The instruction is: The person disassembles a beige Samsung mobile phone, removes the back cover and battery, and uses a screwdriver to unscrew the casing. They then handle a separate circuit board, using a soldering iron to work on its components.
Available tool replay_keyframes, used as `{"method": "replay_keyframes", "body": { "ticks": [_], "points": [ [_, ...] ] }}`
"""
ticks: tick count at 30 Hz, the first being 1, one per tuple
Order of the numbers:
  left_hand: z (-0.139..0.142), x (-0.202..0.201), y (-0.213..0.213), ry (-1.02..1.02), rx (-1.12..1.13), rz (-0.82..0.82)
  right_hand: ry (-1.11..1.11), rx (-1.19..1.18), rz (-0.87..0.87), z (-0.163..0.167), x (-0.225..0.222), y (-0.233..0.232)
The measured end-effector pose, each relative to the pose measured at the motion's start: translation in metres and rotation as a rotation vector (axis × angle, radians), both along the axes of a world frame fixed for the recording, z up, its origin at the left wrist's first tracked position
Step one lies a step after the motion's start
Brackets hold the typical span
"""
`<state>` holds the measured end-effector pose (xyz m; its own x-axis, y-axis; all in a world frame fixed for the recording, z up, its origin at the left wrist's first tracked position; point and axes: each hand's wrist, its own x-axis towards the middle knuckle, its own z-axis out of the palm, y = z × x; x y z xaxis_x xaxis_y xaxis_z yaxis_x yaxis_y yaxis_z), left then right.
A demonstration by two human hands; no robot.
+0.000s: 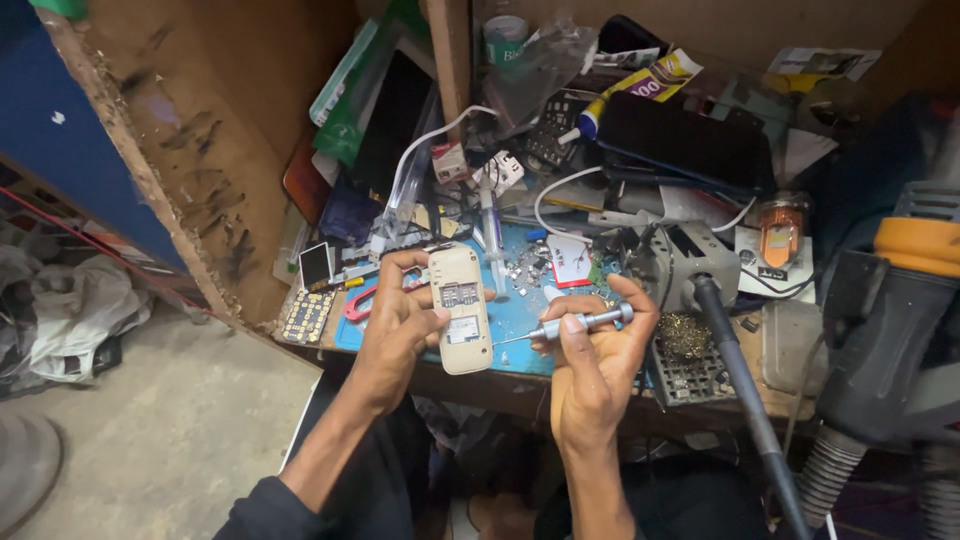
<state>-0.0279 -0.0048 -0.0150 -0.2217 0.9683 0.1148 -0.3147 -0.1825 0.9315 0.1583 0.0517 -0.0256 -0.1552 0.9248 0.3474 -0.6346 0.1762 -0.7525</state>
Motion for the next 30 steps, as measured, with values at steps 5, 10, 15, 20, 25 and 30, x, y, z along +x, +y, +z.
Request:
{"method": "replay_keyframes", "body": {
  "ticks": [5, 10, 15, 20, 25, 30],
  "points": [
    [-0.001, 0.000, 0.000, -0.016, -0.020, -0.004, 0.005, -0.009, -0.017, 0.000, 0.000, -0.001],
    [-0.001, 0.000, -0.001, -0.014, -0.019, -0.025, -0.044, 0.015, -0.008, 0.000, 0.000, -0.002],
    [-0.001, 0.000, -0.002, -0.007, -0.038, -0.013, -0.071, 0.037, -0.021, 0.001, -0.002, -0.004],
    [-0.002, 0.001, -0.005, 0.064, -0.053, 0.025, -0.081, 0.023, -0.036, 0.005, -0.004, -0.007],
    [-0.001, 0.001, -0.007, 0.083, -0.056, 0.032, -0.108, 0.036, -0.041, 0.007, -0.004, -0.009],
    [0.003, 0.006, -0.008, 0.025, -0.084, 0.049, -0.112, 0.037, -0.067, 0.007, -0.005, -0.011]
  ]
}}
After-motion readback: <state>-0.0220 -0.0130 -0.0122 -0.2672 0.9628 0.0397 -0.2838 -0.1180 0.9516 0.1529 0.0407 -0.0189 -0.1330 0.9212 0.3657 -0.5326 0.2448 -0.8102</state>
